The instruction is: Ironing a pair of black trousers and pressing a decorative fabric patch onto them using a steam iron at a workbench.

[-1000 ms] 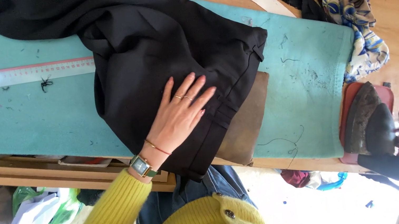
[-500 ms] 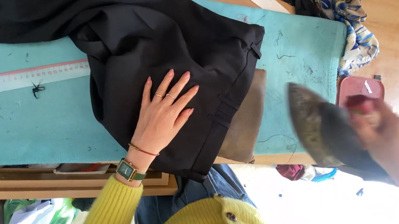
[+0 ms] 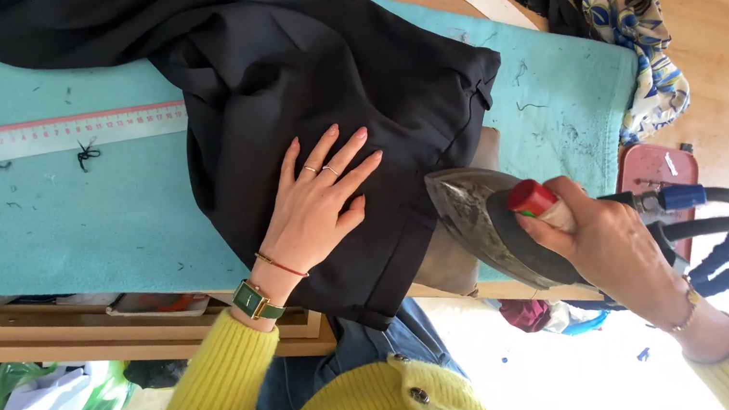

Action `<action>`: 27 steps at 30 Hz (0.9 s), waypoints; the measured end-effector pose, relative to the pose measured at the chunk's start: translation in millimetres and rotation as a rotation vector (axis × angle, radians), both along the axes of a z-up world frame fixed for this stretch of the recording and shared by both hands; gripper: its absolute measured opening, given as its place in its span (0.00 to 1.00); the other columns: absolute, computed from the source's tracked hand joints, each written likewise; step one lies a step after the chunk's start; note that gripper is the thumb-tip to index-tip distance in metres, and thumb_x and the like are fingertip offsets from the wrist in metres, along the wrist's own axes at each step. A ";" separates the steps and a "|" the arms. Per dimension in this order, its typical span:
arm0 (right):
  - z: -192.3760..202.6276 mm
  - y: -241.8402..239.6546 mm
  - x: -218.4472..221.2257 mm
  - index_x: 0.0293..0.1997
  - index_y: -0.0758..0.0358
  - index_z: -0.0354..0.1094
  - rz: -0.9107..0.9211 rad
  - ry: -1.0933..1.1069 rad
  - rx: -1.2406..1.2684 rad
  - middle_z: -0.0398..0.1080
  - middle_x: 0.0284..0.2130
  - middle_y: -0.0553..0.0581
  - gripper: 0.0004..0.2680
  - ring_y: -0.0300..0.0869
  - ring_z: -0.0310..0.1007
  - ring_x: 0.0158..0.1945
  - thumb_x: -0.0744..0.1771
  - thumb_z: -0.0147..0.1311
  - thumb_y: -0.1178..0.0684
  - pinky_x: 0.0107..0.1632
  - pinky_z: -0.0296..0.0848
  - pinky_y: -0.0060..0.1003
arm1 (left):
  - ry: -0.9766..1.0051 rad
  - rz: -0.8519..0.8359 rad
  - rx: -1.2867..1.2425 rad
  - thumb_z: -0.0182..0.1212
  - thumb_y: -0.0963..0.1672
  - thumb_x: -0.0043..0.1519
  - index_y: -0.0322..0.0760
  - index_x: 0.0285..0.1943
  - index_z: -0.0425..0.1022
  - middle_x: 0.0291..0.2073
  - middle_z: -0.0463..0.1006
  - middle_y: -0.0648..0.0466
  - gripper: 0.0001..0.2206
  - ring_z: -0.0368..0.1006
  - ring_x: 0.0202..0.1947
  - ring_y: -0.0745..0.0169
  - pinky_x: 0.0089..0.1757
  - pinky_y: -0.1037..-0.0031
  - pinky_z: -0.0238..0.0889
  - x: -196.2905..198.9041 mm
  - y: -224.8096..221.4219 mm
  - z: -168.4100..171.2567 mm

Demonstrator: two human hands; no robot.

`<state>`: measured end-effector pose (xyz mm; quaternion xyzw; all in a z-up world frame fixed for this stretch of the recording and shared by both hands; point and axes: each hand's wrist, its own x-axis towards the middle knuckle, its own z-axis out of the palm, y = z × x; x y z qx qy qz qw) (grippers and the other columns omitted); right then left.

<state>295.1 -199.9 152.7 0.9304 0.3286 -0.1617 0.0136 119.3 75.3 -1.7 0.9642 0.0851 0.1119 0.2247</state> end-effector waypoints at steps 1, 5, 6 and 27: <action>-0.6 -2.7 1.8 0.50 0.49 0.69 0.004 -0.002 0.000 0.78 0.25 0.64 0.16 0.59 0.82 0.37 0.65 0.58 0.33 0.41 0.77 0.48 | -0.002 0.004 0.000 0.54 0.48 0.66 0.62 0.76 0.62 0.80 0.48 0.66 0.25 0.38 0.79 0.56 0.68 0.41 0.34 0.9 0.6 -0.8; -6.6 -7.8 4.8 0.52 0.51 0.69 0.031 -0.033 0.024 0.78 0.26 0.66 0.18 0.61 0.81 0.38 0.65 0.58 0.33 0.40 0.76 0.51 | -0.003 -0.013 -0.035 0.54 0.48 0.66 0.63 0.76 0.61 0.80 0.48 0.66 0.26 0.38 0.79 0.55 0.68 0.41 0.35 2.7 1.9 -1.6; -9.1 -7.5 4.0 0.53 0.52 0.69 0.053 -0.043 0.041 0.77 0.26 0.68 0.18 0.63 0.80 0.39 0.65 0.57 0.33 0.40 0.75 0.56 | -0.001 -0.015 -0.043 0.54 0.48 0.66 0.63 0.76 0.62 0.80 0.48 0.66 0.26 0.39 0.79 0.55 0.68 0.41 0.35 1.9 1.7 -1.4; -11.9 4.7 -16.9 0.50 0.63 0.65 0.496 -0.071 0.192 0.57 0.10 0.44 0.17 0.32 0.52 0.10 0.68 0.54 0.38 0.12 0.53 0.28 | -0.108 -0.052 0.020 0.59 0.45 0.66 0.53 0.74 0.67 0.77 0.56 0.59 0.24 0.51 0.76 0.48 0.66 0.43 0.48 -2.3 8.2 19.9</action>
